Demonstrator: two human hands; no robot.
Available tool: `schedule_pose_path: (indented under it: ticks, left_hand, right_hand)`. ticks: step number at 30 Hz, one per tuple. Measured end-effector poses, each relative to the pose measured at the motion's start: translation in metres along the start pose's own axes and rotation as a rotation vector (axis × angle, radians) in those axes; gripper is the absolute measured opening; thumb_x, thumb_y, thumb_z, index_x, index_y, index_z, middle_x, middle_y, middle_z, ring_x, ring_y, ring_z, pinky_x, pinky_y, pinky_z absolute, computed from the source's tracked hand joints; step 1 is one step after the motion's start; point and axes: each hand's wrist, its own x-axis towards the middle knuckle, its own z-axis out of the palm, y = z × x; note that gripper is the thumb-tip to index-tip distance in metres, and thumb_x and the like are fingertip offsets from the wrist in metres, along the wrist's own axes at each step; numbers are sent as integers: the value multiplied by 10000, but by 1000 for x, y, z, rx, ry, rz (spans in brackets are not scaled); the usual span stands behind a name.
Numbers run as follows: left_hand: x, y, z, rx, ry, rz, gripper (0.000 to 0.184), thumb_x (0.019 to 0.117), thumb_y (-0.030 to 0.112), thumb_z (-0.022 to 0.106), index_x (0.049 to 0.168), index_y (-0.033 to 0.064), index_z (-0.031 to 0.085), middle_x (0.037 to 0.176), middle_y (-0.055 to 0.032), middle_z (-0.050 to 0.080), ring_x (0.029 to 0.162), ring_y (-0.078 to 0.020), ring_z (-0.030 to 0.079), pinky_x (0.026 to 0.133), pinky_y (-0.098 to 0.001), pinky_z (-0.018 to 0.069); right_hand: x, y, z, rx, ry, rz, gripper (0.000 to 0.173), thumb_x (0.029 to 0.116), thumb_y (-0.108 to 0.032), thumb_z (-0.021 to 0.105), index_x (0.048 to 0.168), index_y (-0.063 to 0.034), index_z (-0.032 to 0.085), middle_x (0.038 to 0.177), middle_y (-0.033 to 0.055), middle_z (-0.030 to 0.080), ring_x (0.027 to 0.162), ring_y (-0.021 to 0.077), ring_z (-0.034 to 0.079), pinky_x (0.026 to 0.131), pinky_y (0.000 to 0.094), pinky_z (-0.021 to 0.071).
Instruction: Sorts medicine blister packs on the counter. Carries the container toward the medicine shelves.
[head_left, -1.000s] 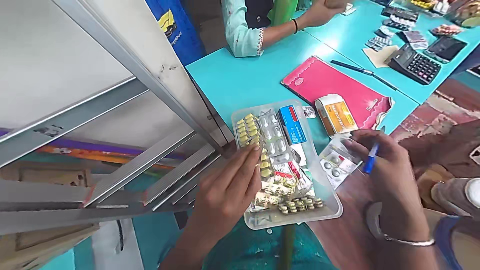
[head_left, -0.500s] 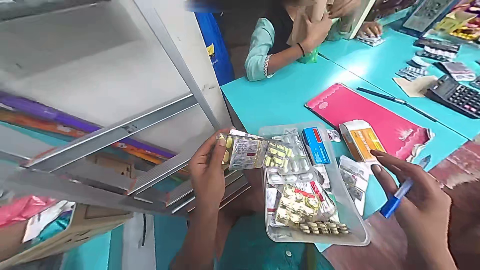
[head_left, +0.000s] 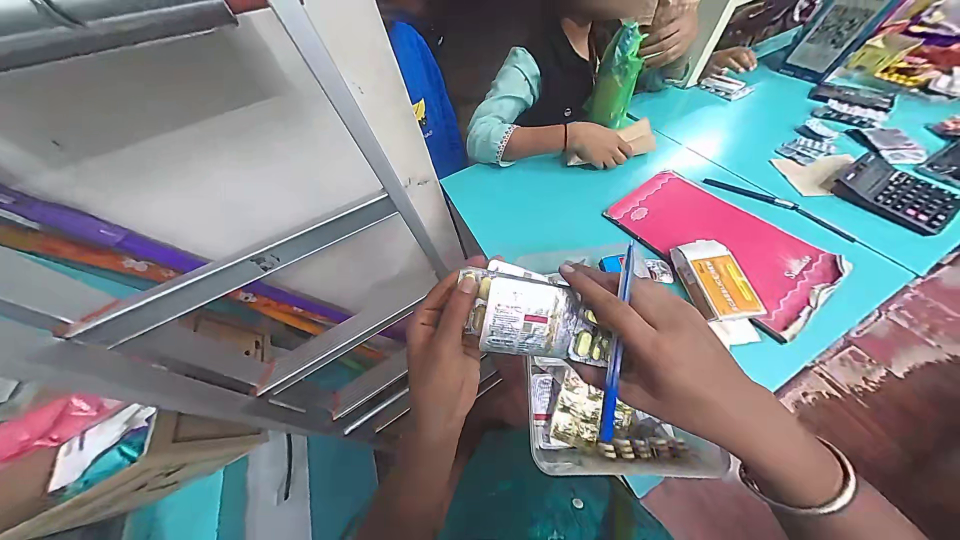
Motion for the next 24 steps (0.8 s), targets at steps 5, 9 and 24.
schedule_pose_path:
  ticks: [5, 9, 24]
  left_hand:
    - [-4, -9, 0, 30, -28, -46, 309, 1080, 87, 385, 1248, -2, 629, 1101, -85, 742, 938, -155, 750, 789, -331, 644]
    - [-12, -17, 3, 192, -302, 12, 483, 1110, 245, 273, 1521, 12, 378, 1458, -81, 564, 1298, -151, 579, 1062, -356, 510]
    - [-8, -66, -25, 769, -476, 66, 679, 1009, 279, 586, 1579, 14, 329, 1655, -203, 266, 1523, -233, 309, 1197, -368, 373]
  right_hand:
    - [-7, 6, 3, 45, 11, 23, 664, 870, -432, 696, 1453, -149, 552, 1200, 113, 691, 980, 225, 637, 809, 347, 502]
    - [-10, 9, 11, 102, 26, 30, 631, 881, -404, 703, 1426, -113, 571, 1177, 131, 692, 1016, 214, 645, 855, 325, 519]
    - [-116, 53, -56, 132, 123, 1012, 756, 790, -478, 739, 1401, -64, 579, 1017, 66, 718, 793, 18, 652, 692, 256, 557]
